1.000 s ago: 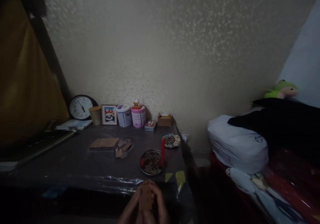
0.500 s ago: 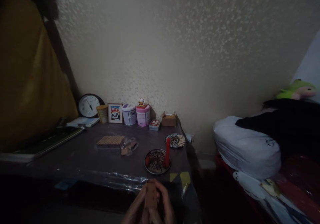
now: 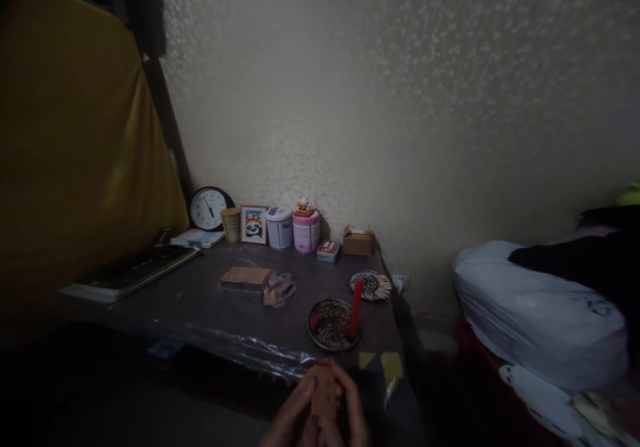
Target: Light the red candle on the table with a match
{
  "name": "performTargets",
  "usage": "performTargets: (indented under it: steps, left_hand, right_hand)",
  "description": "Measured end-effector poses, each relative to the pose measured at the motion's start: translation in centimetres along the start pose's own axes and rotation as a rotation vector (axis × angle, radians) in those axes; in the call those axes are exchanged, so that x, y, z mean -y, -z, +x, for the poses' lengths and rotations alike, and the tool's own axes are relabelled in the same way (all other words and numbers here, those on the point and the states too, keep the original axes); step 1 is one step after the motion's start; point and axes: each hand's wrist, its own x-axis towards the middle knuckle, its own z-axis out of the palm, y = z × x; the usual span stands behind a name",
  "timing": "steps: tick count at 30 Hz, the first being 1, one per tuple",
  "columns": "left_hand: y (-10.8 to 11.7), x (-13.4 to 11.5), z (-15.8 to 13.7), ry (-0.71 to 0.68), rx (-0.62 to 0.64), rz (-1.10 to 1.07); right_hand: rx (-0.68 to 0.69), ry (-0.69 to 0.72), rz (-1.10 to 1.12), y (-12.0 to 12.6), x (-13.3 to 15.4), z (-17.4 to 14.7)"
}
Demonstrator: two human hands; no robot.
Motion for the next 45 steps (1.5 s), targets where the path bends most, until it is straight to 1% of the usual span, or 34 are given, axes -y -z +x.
performTargets:
  steps: [3,5,6,9,11,13,18,25,30,34,39,45]
  left_hand:
    - [-0.3,-0.6,-0.2,-0.03,0.012,0.041]
    - [-0.4,-1.0,-0.4,-0.006,0.005,0.061]
    - [-0.3,-1.2,-0.5,0.005,-0.012,0.063]
    - [-0.1,-1.5,-0.7,0.089,-0.082,0.1]
    - [0.1,-1.5,-0.8,0.143,-0.097,0.138]
    - [0.0,-1.3,-0.9,0.182,-0.084,0.169]
    - [-0.3,-1.2,-1.1,0.207,-0.042,0.225]
    - [0.0,-1.1,-1.2,0.234,-0.012,0.227]
    - [0.0,-1.0,-1.2,0.237,-0.026,0.236]
    - [0.1,-0.9,-1.2,0.249,-0.044,0.236]
    - [0.0,-1.0,-1.2,0.263,-0.041,0.204]
    - [-0.2,-1.2,-1.0,0.264,-0.075,0.2]
  right_hand:
    - [0.124,0.007,0.091,0.6,0.8,0.5]
    - [0.167,-0.005,0.147,1.2,1.7,0.7]
    - [0.152,-0.023,0.149,1.4,2.1,0.9]
    - [0.02,-0.101,0.046,2.1,2.9,1.2]
    - [-0.046,-0.132,-0.019,2.5,2.9,1.4]
    - [-0.079,-0.141,-0.022,2.6,2.6,1.6]
    - [-0.053,-0.178,0.036,2.3,2.4,1.6]
    - [-0.071,-0.213,0.052,2.1,3.0,1.3]
    - [-0.083,-0.226,0.068,2.0,3.3,1.5]
    - [-0.13,-0.198,0.039,2.2,2.8,1.6]
    - [-0.11,-0.199,0.031,2.3,2.3,1.6]
    - [-0.142,-0.123,-0.078,2.3,2.1,1.7]
